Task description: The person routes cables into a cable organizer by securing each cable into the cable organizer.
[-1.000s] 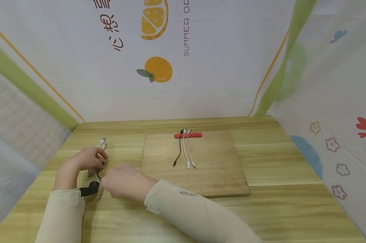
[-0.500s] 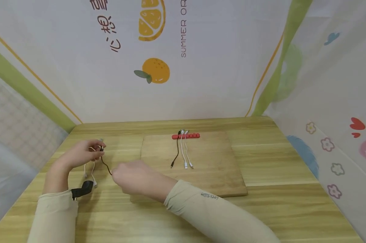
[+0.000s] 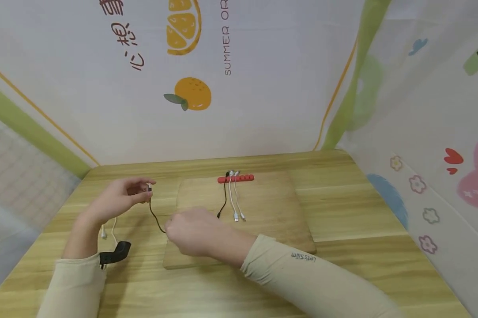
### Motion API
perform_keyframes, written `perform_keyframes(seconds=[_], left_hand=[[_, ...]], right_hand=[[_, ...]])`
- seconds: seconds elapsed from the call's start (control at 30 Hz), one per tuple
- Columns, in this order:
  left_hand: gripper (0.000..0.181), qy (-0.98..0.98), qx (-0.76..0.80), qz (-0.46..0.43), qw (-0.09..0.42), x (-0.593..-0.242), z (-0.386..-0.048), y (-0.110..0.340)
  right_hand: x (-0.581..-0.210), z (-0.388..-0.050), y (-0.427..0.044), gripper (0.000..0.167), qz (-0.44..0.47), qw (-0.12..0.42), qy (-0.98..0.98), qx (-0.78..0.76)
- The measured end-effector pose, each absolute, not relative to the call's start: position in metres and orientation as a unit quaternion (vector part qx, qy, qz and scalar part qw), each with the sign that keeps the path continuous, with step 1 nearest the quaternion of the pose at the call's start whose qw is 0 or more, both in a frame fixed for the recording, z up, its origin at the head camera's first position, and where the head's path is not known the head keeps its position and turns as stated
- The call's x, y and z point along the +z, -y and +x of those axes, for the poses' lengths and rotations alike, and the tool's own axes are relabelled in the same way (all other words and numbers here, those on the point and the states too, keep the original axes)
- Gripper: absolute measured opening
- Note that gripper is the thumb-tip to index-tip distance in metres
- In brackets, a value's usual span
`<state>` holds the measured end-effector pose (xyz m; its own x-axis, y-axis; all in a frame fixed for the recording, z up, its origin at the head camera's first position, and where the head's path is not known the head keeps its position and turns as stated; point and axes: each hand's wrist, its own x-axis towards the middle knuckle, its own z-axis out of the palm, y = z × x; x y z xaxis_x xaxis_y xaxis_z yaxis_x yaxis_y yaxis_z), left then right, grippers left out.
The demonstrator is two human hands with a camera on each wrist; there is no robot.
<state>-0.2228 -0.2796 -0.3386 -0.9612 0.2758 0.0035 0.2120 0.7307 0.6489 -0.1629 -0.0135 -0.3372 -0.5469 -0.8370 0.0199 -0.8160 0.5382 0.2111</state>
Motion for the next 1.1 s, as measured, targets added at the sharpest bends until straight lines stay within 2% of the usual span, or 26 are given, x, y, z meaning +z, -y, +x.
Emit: perform_keyframes(seconds=[0.13,0.37,0.47,0.57,0.77,1.0,1.1], left_hand=[[0.042,-0.920,0.362,0.146,0.038,-0.336,-0.222,0.264],[0.042,-0.935,0.323,0.148,0.016,-0.320,-0.235,0.230],[0.042,-0.938,0.308,0.160,0.008,-0.309,-0.242,0.208],[0.039,-0.939,0.298,0.170,0.000,-0.300,-0.248,0.186],[0.035,-0.939,0.296,0.176,-0.001,-0.294,-0.262,0.154],[0.037,-0.937,0.309,0.161,-0.025,-0.296,-0.274,0.129],[0.037,-0.933,0.322,0.155,-0.044,-0.295,-0.277,0.120]], right_hand=[[-0.337,-0.161,0.004,0.015,0.501,0.111,0.851,-0.114],[-0.344,-0.154,-0.013,0.015,0.560,0.275,0.771,-0.126],[-0.345,-0.153,-0.017,0.020,0.567,0.314,0.751,-0.125],[-0.347,-0.154,-0.021,0.017,0.564,0.320,0.750,-0.130],[-0.344,-0.160,-0.038,0.006,0.550,0.288,0.774,-0.124],[-0.347,-0.169,-0.061,0.010,0.534,0.317,0.778,-0.094],[-0.349,-0.172,-0.070,0.009,0.526,0.312,0.786,-0.093]])
